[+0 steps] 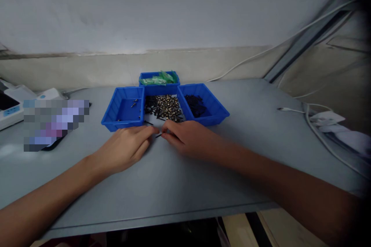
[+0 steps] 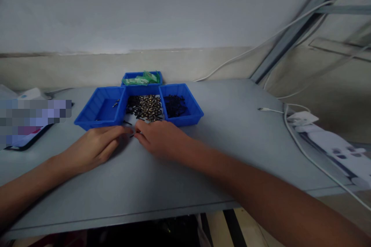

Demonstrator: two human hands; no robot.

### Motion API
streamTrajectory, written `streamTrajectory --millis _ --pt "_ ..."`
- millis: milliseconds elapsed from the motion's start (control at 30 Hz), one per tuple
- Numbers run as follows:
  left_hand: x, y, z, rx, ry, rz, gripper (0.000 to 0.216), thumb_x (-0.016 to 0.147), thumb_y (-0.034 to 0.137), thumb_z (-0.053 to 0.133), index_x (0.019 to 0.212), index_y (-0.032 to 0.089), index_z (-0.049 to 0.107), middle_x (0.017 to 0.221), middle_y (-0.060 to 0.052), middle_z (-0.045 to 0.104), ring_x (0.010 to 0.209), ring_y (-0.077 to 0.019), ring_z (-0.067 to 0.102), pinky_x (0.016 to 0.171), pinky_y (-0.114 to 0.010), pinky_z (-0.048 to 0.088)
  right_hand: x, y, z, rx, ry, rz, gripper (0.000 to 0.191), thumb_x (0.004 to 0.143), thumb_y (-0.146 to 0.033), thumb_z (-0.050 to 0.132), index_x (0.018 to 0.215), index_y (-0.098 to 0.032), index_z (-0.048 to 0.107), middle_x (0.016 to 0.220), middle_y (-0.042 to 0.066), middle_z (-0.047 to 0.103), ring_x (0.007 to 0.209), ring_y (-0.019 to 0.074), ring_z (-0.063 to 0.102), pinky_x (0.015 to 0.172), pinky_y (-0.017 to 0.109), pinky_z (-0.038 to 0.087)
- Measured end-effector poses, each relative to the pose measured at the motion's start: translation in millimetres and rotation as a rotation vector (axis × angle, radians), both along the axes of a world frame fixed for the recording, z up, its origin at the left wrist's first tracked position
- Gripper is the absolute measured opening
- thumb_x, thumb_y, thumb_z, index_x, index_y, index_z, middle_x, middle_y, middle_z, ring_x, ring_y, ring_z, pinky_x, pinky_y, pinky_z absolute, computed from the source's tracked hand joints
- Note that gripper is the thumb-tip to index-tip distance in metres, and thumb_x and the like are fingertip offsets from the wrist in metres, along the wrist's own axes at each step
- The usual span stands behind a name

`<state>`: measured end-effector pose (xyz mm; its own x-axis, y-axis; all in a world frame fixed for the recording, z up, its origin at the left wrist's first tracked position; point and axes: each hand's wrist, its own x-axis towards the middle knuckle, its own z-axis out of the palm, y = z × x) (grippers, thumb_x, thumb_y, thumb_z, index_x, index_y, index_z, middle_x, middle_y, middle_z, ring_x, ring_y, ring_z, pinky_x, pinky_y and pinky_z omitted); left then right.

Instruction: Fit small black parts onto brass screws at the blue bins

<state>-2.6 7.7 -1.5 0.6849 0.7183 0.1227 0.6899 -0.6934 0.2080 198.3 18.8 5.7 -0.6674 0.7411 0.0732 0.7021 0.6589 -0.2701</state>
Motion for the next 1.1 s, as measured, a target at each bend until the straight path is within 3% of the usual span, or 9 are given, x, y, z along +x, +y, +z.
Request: streamTrajectory --millis 200,367,833,1100 --pt "1.6 -0.2 -0.4 -0.003 0.042 0.019 0.021 0.083 0.018 0.032 0.084 0.017 0.053 0.072 -0.001 0.057 0.067 -0.0141 0.054 0.061 -0.026 0.041 -0.2 1.2 -0.2 -0.028 0.003 0.008 0.015 0.087 -0.027 0.035 0.084 -0.018 0.046 0.068 0.0 0.058 0.056 0.0111 0.051 0.048 0.022 0.025" --pt "4.9 -0.4 -2.0 0.009 0.066 0.043 0.019 0.084 0.025 0.038 0.076 0.018 0.053 0.067 0.0 0.055 0.063 -0.0131 0.054 0.058 -0.024 0.039 0.5 1.6 -0.5 -0.016 0.0 0.007 0.016 0.087 -0.028 0.034 0.086 -0.018 0.046 0.068 0.0 0.058 0.055 0.0111 0.051 0.048 0.022 0.025" --pt "3.3 0.5 -3.3 -0.003 0.038 0.042 0.024 0.088 0.029 0.036 0.086 0.018 0.057 0.072 -0.001 0.057 0.067 -0.0127 0.055 0.061 -0.023 0.04 0.6 1.0 -1.7 -0.037 0.009 0.008 0.017 0.087 -0.029 0.034 0.085 -0.018 0.047 0.066 0.0 0.056 0.055 0.0099 0.048 0.047 0.022 0.022" --pt "0.9 2.0 -5.4 0.021 0.012 0.052 0.021 0.087 0.029 0.038 0.081 0.018 0.055 0.071 -0.001 0.055 0.064 -0.0124 0.054 0.059 -0.023 0.04 -0.3 2.5 -0.3 -0.056 -0.004 0.039 0.018 0.086 -0.027 0.037 0.077 -0.017 0.049 0.063 -0.002 0.053 0.052 0.0084 0.044 0.048 0.022 0.024"
